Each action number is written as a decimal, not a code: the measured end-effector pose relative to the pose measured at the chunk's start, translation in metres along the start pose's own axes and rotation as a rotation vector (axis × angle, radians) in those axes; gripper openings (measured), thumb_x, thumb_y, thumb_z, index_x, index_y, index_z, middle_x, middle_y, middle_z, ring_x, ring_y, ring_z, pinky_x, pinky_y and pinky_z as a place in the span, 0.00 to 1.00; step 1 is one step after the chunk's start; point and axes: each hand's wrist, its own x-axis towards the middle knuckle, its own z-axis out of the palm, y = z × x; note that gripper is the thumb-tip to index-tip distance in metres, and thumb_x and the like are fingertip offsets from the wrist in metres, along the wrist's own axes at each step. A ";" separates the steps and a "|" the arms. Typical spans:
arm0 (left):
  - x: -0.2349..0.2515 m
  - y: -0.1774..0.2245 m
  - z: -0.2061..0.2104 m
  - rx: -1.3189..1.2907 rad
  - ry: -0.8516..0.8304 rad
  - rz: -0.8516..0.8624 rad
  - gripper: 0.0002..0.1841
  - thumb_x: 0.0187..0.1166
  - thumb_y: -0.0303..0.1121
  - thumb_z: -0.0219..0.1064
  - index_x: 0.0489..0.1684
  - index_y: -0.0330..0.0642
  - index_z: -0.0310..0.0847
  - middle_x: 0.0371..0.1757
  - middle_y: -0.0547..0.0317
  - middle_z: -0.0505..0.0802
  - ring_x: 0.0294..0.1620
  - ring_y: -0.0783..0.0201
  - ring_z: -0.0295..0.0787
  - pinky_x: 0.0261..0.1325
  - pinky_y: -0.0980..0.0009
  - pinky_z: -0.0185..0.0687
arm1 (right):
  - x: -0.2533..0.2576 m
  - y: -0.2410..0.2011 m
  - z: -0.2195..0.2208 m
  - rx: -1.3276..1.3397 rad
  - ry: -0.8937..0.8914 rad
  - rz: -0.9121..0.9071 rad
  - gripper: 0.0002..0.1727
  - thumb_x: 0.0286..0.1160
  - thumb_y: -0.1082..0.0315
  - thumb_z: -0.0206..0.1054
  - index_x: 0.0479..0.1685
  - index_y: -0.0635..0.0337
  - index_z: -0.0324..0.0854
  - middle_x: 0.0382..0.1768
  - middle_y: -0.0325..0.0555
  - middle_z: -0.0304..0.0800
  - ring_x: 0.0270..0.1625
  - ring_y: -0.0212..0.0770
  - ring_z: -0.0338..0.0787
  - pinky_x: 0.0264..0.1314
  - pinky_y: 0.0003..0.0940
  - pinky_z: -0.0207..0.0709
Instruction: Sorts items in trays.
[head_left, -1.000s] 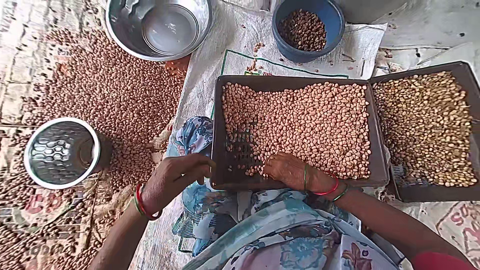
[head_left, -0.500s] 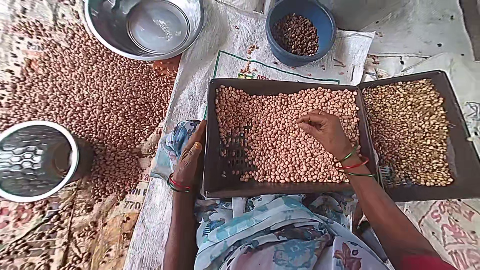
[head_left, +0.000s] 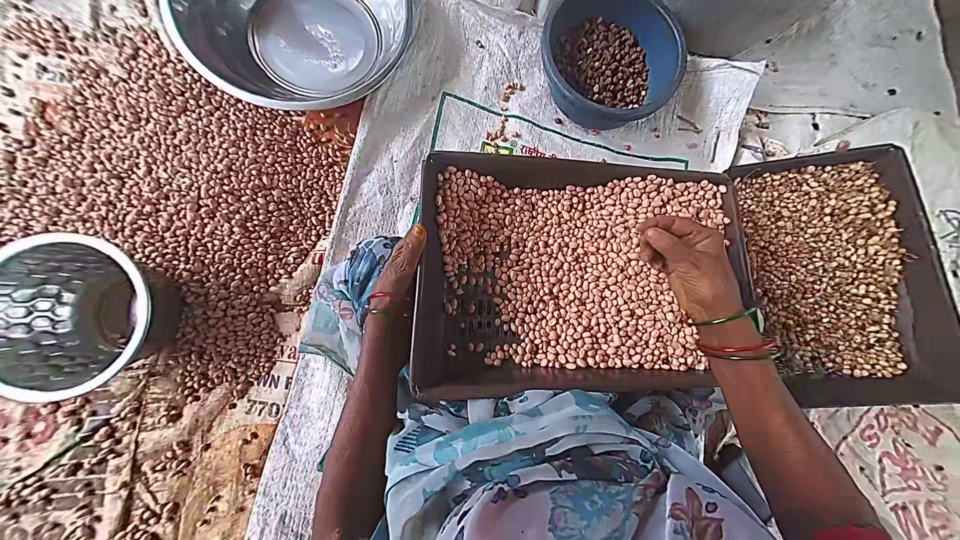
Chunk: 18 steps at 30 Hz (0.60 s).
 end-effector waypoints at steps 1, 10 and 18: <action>0.002 -0.001 -0.001 0.034 -0.002 -0.002 0.20 0.95 0.38 0.31 0.62 0.49 0.73 0.41 0.83 0.88 0.43 0.95 0.83 0.52 0.90 0.81 | 0.004 0.000 0.015 -0.121 -0.117 -0.073 0.11 0.87 0.72 0.57 0.51 0.59 0.87 0.35 0.32 0.88 0.32 0.21 0.82 0.38 0.13 0.77; 0.003 -0.001 0.000 0.059 0.020 -0.007 0.23 0.96 0.39 0.31 0.79 0.40 0.62 0.53 0.72 0.86 0.50 0.92 0.82 0.58 0.88 0.78 | 0.114 0.025 0.185 -0.607 -0.510 -0.310 0.30 0.79 0.57 0.71 0.77 0.66 0.78 0.74 0.64 0.81 0.80 0.65 0.76 0.80 0.67 0.59; 0.016 -0.015 -0.008 -0.003 -0.087 0.103 0.30 0.94 0.41 0.22 0.87 0.37 0.54 0.72 0.66 0.83 0.65 0.88 0.79 0.70 0.85 0.72 | 0.097 -0.041 0.069 -0.744 -0.987 -0.182 0.08 0.75 0.68 0.70 0.40 0.61 0.94 0.38 0.49 0.95 0.41 0.41 0.90 0.49 0.45 0.80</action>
